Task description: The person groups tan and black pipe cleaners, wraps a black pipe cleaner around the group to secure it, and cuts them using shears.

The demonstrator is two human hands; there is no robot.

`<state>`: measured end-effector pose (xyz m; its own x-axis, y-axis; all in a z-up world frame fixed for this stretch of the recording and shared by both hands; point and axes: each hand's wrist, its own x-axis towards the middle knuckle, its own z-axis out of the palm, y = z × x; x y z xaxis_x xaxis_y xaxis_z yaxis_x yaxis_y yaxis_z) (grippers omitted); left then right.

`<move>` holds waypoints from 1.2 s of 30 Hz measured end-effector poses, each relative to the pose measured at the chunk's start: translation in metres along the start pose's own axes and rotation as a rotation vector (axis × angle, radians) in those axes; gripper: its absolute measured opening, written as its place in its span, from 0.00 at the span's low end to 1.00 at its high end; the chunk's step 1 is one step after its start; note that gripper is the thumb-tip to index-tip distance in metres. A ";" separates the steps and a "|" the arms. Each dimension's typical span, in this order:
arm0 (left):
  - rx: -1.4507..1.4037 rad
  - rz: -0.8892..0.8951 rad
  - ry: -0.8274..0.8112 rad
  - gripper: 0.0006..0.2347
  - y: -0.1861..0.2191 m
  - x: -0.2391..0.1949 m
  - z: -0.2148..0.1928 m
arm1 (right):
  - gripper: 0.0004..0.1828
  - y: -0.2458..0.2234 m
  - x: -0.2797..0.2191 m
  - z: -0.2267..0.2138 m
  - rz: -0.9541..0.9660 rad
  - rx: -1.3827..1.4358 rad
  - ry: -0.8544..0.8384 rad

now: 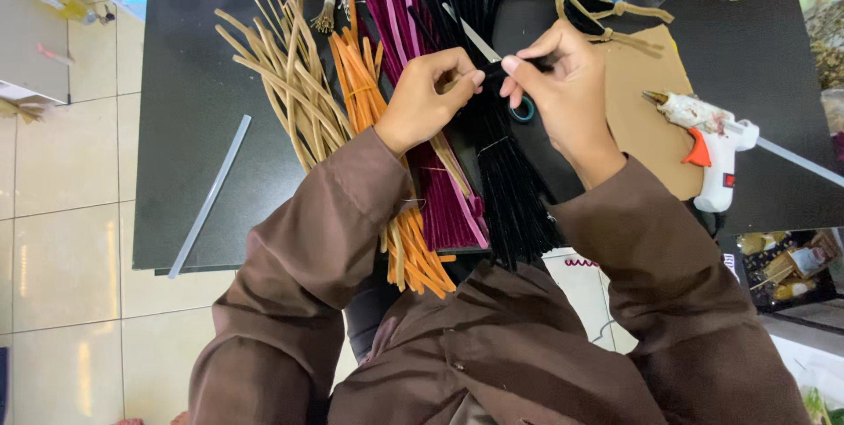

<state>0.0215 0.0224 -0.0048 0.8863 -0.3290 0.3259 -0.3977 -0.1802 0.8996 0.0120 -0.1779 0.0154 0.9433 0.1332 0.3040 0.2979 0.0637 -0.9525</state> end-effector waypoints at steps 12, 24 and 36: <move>-0.001 0.011 0.020 0.10 -0.004 0.004 -0.013 | 0.02 0.007 0.005 -0.003 -0.072 -0.088 -0.074; -0.107 0.006 -0.021 0.08 0.007 0.005 -0.024 | 0.12 0.006 0.010 -0.014 0.077 0.020 -0.140; 0.003 0.052 0.026 0.08 0.001 0.007 -0.020 | 0.12 0.009 0.011 -0.018 -0.012 0.085 -0.047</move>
<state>0.0325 0.0386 0.0046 0.8704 -0.3139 0.3793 -0.4437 -0.1662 0.8806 0.0275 -0.1936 0.0095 0.9311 0.1784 0.3182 0.2941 0.1492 -0.9441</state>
